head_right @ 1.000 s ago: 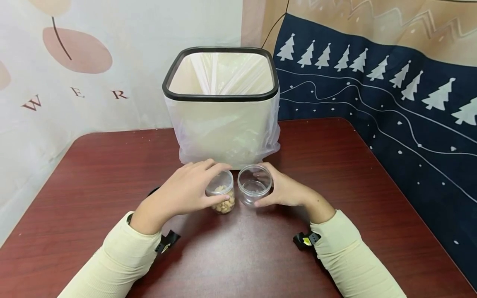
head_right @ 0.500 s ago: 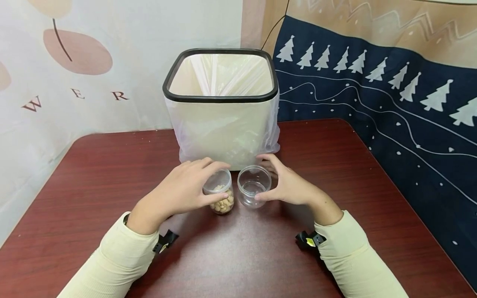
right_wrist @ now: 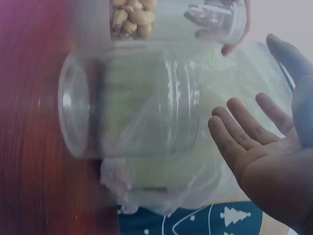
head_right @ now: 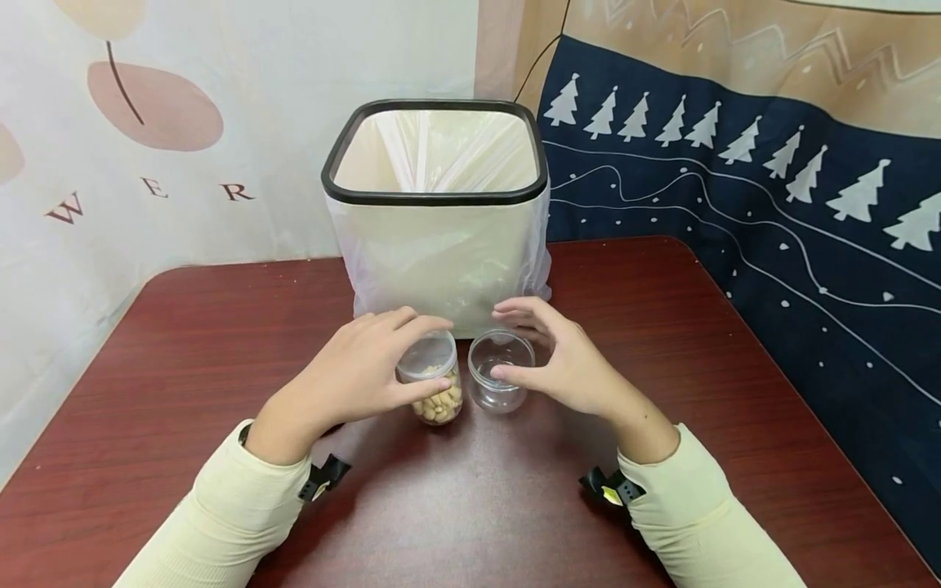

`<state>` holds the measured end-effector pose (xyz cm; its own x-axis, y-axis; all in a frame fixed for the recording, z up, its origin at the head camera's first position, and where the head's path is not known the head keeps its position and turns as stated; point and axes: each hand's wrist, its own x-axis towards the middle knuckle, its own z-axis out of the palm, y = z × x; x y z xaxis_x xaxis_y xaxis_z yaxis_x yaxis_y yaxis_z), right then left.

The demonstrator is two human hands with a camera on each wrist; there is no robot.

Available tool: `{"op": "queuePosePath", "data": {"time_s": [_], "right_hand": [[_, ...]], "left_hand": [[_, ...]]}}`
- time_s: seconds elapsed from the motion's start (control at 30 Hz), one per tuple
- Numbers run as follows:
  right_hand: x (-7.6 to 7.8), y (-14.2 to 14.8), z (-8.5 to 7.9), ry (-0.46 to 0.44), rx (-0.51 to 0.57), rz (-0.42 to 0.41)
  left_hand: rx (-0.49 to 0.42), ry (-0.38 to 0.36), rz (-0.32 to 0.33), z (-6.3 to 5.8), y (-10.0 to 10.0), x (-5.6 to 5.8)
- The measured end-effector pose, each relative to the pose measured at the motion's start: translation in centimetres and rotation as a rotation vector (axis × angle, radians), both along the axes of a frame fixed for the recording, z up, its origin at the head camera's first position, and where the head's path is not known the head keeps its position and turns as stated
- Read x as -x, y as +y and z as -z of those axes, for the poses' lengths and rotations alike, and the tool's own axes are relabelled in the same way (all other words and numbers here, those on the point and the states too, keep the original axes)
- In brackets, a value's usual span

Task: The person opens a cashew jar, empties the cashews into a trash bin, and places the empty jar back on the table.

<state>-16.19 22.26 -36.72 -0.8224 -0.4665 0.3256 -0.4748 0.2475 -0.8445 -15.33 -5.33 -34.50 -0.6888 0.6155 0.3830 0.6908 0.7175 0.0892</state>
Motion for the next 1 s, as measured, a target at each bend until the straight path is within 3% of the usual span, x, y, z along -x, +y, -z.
{"op": "queuePosePath", "data": {"time_s": [0.2, 0.73, 1.0], "right_hand": [[-0.9, -1.1, 0.0, -0.033, 0.001, -0.096], [-2.6, -3.0, 0.6, -0.239, 0.08, -0.3], [-3.5, -3.6, 0.8, -0.262, 0.028, -0.299]], "left_hand": [[-0.077, 0.12, 0.065, -0.2, -0.1, -0.1], [-0.237, 0.274, 0.198, -0.4, 0.1, -0.2], [-0.284, 0.319, 0.256, -0.6, 0.4, -0.5]]}}
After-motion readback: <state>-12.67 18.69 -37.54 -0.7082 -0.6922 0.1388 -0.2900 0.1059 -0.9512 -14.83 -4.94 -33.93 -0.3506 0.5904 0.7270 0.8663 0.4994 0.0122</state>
